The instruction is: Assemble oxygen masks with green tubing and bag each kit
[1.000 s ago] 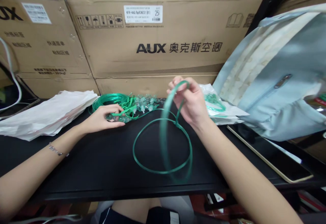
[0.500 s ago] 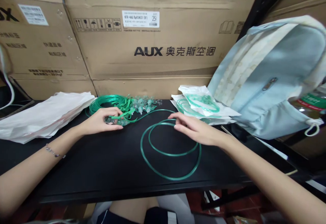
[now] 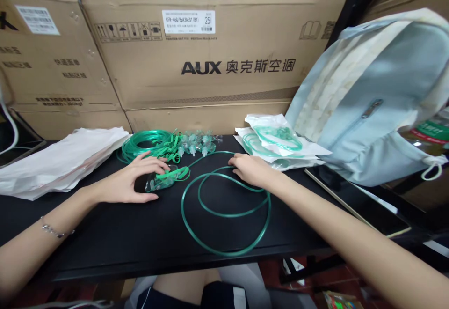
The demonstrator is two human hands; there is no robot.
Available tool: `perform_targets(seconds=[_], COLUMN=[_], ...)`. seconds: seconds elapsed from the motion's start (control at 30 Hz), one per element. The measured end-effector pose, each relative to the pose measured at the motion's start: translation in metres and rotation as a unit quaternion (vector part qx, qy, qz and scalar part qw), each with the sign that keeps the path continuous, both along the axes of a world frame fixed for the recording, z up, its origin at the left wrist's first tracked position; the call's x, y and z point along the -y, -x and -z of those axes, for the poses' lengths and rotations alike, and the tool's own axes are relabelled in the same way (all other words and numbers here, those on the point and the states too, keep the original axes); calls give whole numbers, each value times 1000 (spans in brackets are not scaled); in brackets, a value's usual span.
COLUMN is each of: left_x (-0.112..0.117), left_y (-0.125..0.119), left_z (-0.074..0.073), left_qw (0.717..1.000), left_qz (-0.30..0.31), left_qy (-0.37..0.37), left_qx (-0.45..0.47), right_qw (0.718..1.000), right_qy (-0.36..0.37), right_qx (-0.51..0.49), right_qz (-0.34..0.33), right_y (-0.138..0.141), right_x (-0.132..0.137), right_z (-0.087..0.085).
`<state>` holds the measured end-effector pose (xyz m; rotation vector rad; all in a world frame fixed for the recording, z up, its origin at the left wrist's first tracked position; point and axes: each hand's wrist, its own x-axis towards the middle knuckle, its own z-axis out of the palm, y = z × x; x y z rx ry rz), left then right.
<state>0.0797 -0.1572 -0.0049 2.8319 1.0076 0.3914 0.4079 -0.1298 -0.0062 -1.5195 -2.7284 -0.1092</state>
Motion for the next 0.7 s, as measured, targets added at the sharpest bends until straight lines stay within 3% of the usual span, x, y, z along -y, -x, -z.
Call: perform_targets(seconds=[0.1, 0.2, 0.33, 0.43, 0.57, 0.7], left_x=[0, 6, 22, 27, 17, 0], left_y=[-1, -11, -41, -67, -92, -101], left_z=[-5, -12, -18, -17, -12, -9], left_qw=[999, 990, 978, 985, 991, 993], left_qz=[-22, -43, 0, 35, 39, 41], left_qy=[-32, -105, -195, -166, -111, -16], left_qx=[35, 80, 72, 12, -55, -106], right_qw=[996, 978, 973, 989, 988, 993], right_qy=[30, 89, 3, -23, -6, -48], right_qx=[-76, -179, -230, -135, 25, -32], right_qz=[-33, -66, -16, 53, 151, 100], right_y=[17, 27, 16, -5, -29, -44], right_x=[1, 1, 9, 26, 53, 73], right_z=[2, -6, -27, -33, -15, 12])
